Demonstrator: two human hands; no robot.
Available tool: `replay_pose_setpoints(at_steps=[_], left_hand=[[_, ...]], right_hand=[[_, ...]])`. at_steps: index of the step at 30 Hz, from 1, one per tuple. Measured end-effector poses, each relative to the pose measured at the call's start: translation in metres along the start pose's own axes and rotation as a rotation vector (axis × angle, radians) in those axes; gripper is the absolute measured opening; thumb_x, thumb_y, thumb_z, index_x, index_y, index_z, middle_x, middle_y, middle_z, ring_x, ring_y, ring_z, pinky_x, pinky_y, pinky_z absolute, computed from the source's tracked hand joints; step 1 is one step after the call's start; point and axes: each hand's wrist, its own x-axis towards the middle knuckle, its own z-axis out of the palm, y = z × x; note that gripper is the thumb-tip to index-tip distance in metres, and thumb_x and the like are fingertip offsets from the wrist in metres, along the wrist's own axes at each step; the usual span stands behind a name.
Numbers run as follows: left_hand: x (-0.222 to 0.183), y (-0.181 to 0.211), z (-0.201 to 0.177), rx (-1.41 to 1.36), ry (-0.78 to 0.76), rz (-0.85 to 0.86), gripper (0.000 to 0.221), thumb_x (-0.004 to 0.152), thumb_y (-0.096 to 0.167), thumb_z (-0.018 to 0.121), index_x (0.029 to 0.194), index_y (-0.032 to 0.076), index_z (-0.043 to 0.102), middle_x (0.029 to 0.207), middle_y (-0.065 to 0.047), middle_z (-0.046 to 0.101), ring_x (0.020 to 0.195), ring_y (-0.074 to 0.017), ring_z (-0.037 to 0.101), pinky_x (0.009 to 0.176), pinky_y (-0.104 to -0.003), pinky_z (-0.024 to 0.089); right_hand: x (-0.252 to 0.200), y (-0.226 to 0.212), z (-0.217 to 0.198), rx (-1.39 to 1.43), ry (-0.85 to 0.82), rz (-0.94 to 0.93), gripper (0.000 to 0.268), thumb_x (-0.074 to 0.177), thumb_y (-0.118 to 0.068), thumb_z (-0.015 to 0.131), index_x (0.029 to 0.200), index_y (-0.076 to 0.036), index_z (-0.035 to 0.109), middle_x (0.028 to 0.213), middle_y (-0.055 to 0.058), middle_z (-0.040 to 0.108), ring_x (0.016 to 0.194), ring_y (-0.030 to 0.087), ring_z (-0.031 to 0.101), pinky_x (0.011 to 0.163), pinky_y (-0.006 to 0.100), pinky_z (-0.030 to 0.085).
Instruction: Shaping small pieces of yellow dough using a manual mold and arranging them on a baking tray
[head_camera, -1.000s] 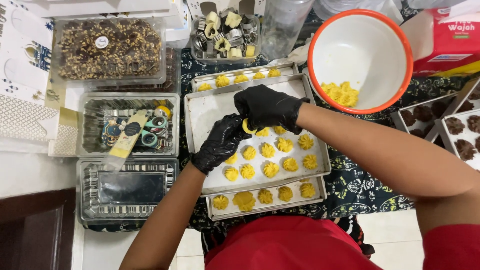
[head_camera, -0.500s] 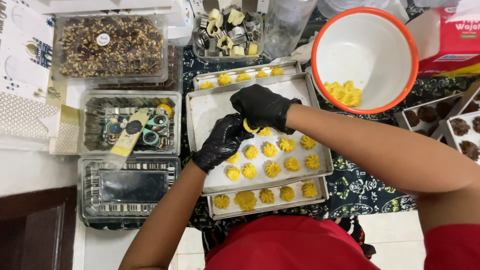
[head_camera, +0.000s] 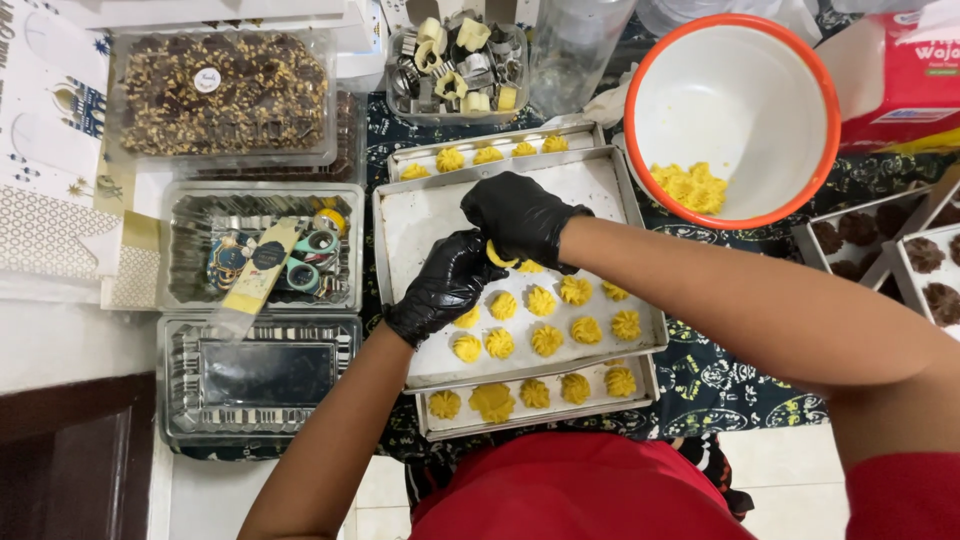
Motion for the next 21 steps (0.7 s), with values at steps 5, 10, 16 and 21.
replay_pose_setpoints(at_steps=[5, 10, 16, 21], left_hand=[[0.0, -0.001, -0.001, -0.061, 0.01, -0.064, 0.018, 0.086, -0.013, 0.065, 0.101, -0.004, 0.07, 0.093, -0.018, 0.072, 0.091, -0.0267, 0.073, 0.076, -0.04, 0.064], [0.0, -0.016, -0.005, -0.052, 0.006, -0.075, 0.017, 0.088, -0.01, 0.064, 0.102, -0.003, 0.07, 0.094, -0.019, 0.072, 0.092, -0.0268, 0.073, 0.076, -0.04, 0.063], [-0.003, -0.004, -0.005, -0.028, 0.019, -0.095, 0.015, 0.089, -0.006, 0.066, 0.103, -0.004, 0.071, 0.095, -0.021, 0.073, 0.096, -0.0268, 0.072, 0.078, -0.039, 0.062], [-0.002, -0.011, -0.008, 0.038, -0.005, -0.105, 0.016, 0.088, -0.001, 0.072, 0.104, -0.001, 0.072, 0.098, -0.018, 0.074, 0.098, -0.0269, 0.072, 0.079, -0.04, 0.062]], right_hand=[[0.005, 0.011, 0.014, -0.049, 0.109, -0.059, 0.035, 0.073, -0.032, 0.084, 0.097, -0.015, 0.067, 0.093, 0.01, 0.07, 0.097, 0.039, 0.071, 0.083, 0.049, 0.059], [0.013, 0.018, 0.035, -0.095, 0.168, -0.118, 0.037, 0.077, -0.04, 0.083, 0.1, -0.016, 0.065, 0.094, 0.01, 0.068, 0.097, 0.04, 0.07, 0.082, 0.051, 0.059], [0.012, 0.027, 0.045, -0.196, 0.285, -0.181, 0.036, 0.08, -0.046, 0.08, 0.097, -0.02, 0.062, 0.089, 0.006, 0.064, 0.092, 0.037, 0.069, 0.074, 0.049, 0.059], [-0.003, 0.007, 0.032, -0.286, 0.361, -0.241, 0.031, 0.082, -0.04, 0.077, 0.092, -0.017, 0.06, 0.081, 0.009, 0.062, 0.085, 0.04, 0.068, 0.066, 0.052, 0.058]])
